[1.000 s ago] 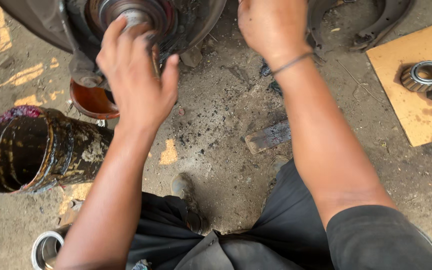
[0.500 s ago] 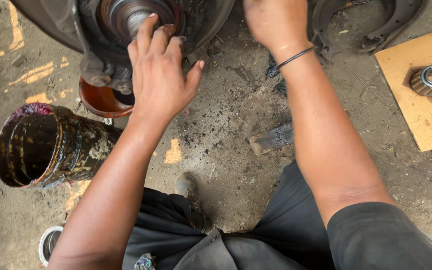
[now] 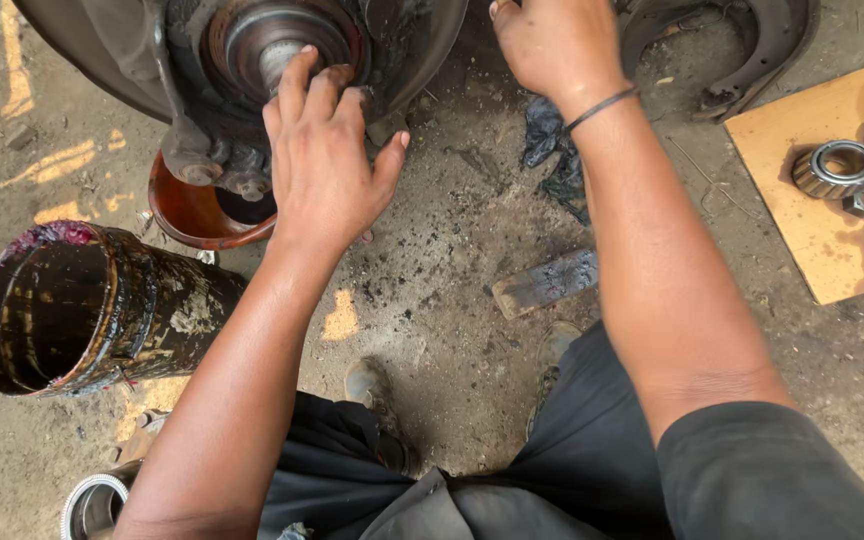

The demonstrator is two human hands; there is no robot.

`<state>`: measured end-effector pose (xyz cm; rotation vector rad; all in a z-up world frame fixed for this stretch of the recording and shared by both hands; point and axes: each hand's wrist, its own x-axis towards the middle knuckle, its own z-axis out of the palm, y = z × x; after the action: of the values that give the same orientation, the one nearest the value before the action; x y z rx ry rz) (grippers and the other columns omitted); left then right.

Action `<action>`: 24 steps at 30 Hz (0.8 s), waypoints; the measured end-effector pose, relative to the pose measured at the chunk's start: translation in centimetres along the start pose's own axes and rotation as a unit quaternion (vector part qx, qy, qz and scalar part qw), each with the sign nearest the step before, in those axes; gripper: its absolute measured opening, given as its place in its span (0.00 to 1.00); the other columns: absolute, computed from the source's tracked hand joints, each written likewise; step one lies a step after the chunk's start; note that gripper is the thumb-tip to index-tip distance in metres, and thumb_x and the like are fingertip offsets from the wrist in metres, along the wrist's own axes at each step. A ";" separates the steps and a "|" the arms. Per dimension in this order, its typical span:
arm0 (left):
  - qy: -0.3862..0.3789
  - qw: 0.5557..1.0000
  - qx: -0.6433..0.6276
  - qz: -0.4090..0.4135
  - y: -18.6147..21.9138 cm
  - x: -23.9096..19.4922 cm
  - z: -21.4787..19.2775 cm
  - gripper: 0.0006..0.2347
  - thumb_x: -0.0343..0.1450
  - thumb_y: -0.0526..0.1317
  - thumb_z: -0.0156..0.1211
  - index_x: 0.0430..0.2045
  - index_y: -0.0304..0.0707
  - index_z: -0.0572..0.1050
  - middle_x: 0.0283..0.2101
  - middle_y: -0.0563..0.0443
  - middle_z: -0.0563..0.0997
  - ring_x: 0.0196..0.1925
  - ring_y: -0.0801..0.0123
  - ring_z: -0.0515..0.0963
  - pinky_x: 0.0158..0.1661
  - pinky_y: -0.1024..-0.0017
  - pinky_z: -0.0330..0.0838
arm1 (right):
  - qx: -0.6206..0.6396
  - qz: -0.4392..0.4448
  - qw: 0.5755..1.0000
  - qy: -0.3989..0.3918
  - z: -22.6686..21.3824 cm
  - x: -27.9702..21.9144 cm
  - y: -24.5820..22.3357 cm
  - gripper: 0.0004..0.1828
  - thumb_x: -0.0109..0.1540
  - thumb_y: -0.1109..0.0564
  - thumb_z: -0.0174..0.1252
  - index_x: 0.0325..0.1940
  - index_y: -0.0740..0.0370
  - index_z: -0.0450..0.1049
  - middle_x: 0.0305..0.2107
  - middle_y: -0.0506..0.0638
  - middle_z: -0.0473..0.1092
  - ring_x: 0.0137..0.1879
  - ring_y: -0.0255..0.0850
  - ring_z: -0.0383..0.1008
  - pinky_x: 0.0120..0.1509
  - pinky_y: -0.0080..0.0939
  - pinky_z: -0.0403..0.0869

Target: The person sits on the ground and uses a screwdriver to scrape and clean a cylindrical metal part. They repeatedly rotate the part and scrape its surface, occasionally wiping it with a cloth. The person also handles a larger mechanical assembly, inserting the cleaned part into it.

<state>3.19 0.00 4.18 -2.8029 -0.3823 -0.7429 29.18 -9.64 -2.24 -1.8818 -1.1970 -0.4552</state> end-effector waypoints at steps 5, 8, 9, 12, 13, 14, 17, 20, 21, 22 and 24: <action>0.006 1.000 -0.028 -0.007 0.1 0.4 0.0 0.20 0.70 0.45 0.71 0.45 0.21 0.78 0.60 0.30 0.74 0.71 0.38 0.61 0.61 0.46 0.57 | 0.078 -0.007 0.996 0.035 -1.8 -1.0 0.1 0.13 0.65 0.54 0.65 0.48 0.65 0.77 0.36 0.63 0.77 0.43 0.61 0.78 0.45 0.56 0.76; 0.002 1.000 -0.012 -0.007 0.0 0.2 0.2 0.20 0.71 0.45 0.71 0.44 0.22 0.78 0.59 0.30 0.74 0.72 0.39 0.61 0.63 0.46 0.57 | -0.013 0.043 0.999 0.004 -1.5 -1.1 -0.5 0.12 0.66 0.52 0.67 0.45 0.63 0.78 0.35 0.62 0.77 0.41 0.62 0.77 0.44 0.58 0.75; 0.001 1.000 -0.007 -0.007 0.0 0.4 0.2 0.20 0.71 0.45 0.71 0.44 0.21 0.78 0.59 0.30 0.74 0.72 0.40 0.61 0.63 0.46 0.57 | -0.044 0.045 0.998 0.004 -1.4 -1.0 -0.8 0.11 0.65 0.52 0.67 0.44 0.62 0.79 0.34 0.62 0.77 0.41 0.62 0.77 0.43 0.59 0.74; -0.002 1.000 -0.007 -0.008 0.0 0.4 0.1 0.20 0.71 0.45 0.71 0.45 0.20 0.78 0.60 0.30 0.74 0.72 0.40 0.60 0.63 0.46 0.57 | -0.011 0.049 0.998 0.023 -1.9 -1.5 -1.8 0.08 0.64 0.55 0.66 0.43 0.61 0.79 0.35 0.60 0.77 0.42 0.62 0.77 0.42 0.59 0.74; -0.005 1.000 -0.017 -0.008 0.0 0.3 0.0 0.20 0.71 0.45 0.71 0.44 0.21 0.78 0.61 0.31 0.74 0.72 0.40 0.60 0.63 0.46 0.57 | -0.010 0.035 0.999 0.030 -2.4 -1.9 -2.2 0.09 0.62 0.56 0.64 0.45 0.60 0.80 0.36 0.60 0.78 0.42 0.61 0.77 0.43 0.58 0.75; -0.007 1.000 -0.026 -0.008 0.0 0.2 -0.1 0.19 0.71 0.45 0.71 0.44 0.21 0.78 0.62 0.31 0.74 0.72 0.40 0.60 0.64 0.46 0.56 | -0.009 0.022 0.999 0.036 -2.9 -2.3 -2.5 0.10 0.61 0.57 0.63 0.46 0.58 0.80 0.37 0.59 0.78 0.43 0.60 0.78 0.43 0.57 0.75; -0.010 1.000 -0.001 -0.015 -0.1 0.4 -0.1 0.22 0.71 0.46 0.71 0.47 0.19 0.77 0.61 0.29 0.73 0.72 0.40 0.61 0.64 0.47 0.56 | -0.049 0.069 0.996 -0.031 -4.1 -2.2 -3.1 0.08 0.65 0.55 0.62 0.46 0.58 0.80 0.36 0.59 0.78 0.43 0.59 0.78 0.47 0.57 0.75; 0.000 1.000 -0.012 -0.009 -0.1 0.2 0.0 0.22 0.71 0.46 0.71 0.47 0.19 0.78 0.61 0.29 0.74 0.72 0.40 0.60 0.64 0.46 0.56 | -0.042 0.056 0.996 -0.048 -3.7 -2.0 -4.0 0.08 0.62 0.56 0.64 0.44 0.55 0.82 0.36 0.58 0.78 0.41 0.57 0.79 0.45 0.56 0.75; -0.004 1.000 -0.018 -0.012 -0.2 0.1 -0.1 0.21 0.71 0.45 0.71 0.47 0.19 0.78 0.61 0.29 0.74 0.72 0.40 0.60 0.64 0.46 0.56 | -0.026 0.035 0.998 -0.037 -3.3 -2.0 -4.3 0.10 0.59 0.57 0.66 0.44 0.53 0.83 0.36 0.57 0.79 0.40 0.56 0.79 0.44 0.55 0.76; -0.009 1.000 -0.023 -0.016 -0.2 -0.1 -0.1 0.21 0.71 0.45 0.71 0.47 0.19 0.78 0.61 0.29 0.74 0.72 0.39 0.60 0.63 0.46 0.56 | -0.010 0.046 0.998 -0.042 -3.0 -2.1 -4.5 0.09 0.59 0.56 0.66 0.44 0.54 0.83 0.34 0.56 0.78 0.40 0.56 0.79 0.44 0.55 0.76; -0.006 1.000 -0.020 -0.013 -0.2 0.1 -0.1 0.21 0.72 0.45 0.71 0.46 0.18 0.78 0.61 0.29 0.74 0.72 0.39 0.60 0.63 0.46 0.56 | 0.015 0.068 0.996 -0.048 -3.1 -2.4 -4.1 0.09 0.60 0.53 0.67 0.44 0.55 0.83 0.32 0.56 0.78 0.39 0.55 0.79 0.44 0.56 0.75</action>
<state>3.22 0.20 4.32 -2.8452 -0.4124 -0.7479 24.90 -12.71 -0.15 -1.9634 -1.1237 -0.2742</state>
